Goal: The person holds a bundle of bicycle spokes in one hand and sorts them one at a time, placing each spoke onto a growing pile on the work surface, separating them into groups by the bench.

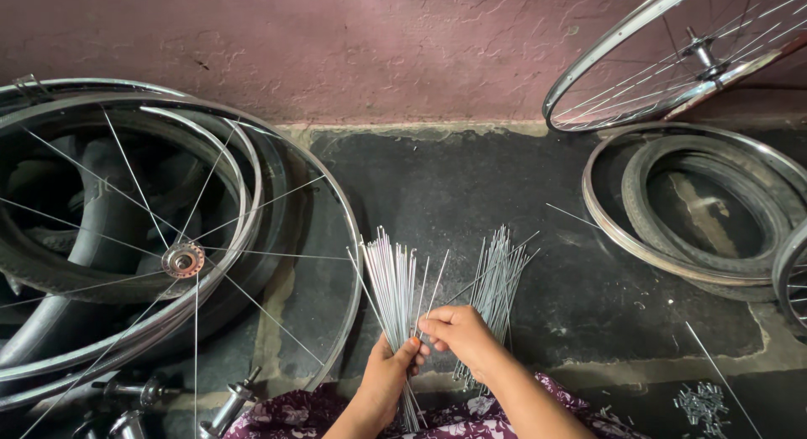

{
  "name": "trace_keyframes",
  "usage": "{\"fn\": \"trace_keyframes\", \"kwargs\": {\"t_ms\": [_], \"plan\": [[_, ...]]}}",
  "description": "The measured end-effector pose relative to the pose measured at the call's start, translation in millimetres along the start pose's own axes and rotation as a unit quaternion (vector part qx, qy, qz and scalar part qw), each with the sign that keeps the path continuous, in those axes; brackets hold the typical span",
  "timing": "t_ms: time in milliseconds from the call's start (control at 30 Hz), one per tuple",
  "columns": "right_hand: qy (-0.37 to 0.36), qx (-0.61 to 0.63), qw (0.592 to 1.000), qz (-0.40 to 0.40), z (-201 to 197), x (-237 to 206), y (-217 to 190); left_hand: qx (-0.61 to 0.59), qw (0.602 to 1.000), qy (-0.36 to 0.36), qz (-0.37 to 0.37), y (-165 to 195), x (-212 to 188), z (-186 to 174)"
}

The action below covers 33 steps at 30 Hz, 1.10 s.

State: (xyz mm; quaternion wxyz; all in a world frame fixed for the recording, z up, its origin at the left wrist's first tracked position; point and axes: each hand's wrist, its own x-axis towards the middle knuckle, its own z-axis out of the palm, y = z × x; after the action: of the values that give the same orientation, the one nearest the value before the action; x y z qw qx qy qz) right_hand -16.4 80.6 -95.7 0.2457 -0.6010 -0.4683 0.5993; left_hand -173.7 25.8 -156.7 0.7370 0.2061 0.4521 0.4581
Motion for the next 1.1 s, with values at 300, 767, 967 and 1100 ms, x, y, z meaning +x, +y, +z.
{"fn": "trace_keyframes", "kwargs": {"t_ms": [300,767,967,1100], "plan": [[0.067,0.046,0.997,0.0,-8,5,-5,-0.004,1.0,-0.028,-0.001,2,-3,5],[0.276,-0.439,0.84,0.158,-89,28,-5,0.013,1.0,0.009,-0.027,5,-1,-4],[0.218,-0.271,0.938,0.012,-62,19,-17,0.005,0.999,-0.029,-0.024,4,-3,-2],[0.052,0.031,0.998,-0.002,-23,16,-12,0.02,0.998,-0.03,-0.046,4,-3,0]]}}
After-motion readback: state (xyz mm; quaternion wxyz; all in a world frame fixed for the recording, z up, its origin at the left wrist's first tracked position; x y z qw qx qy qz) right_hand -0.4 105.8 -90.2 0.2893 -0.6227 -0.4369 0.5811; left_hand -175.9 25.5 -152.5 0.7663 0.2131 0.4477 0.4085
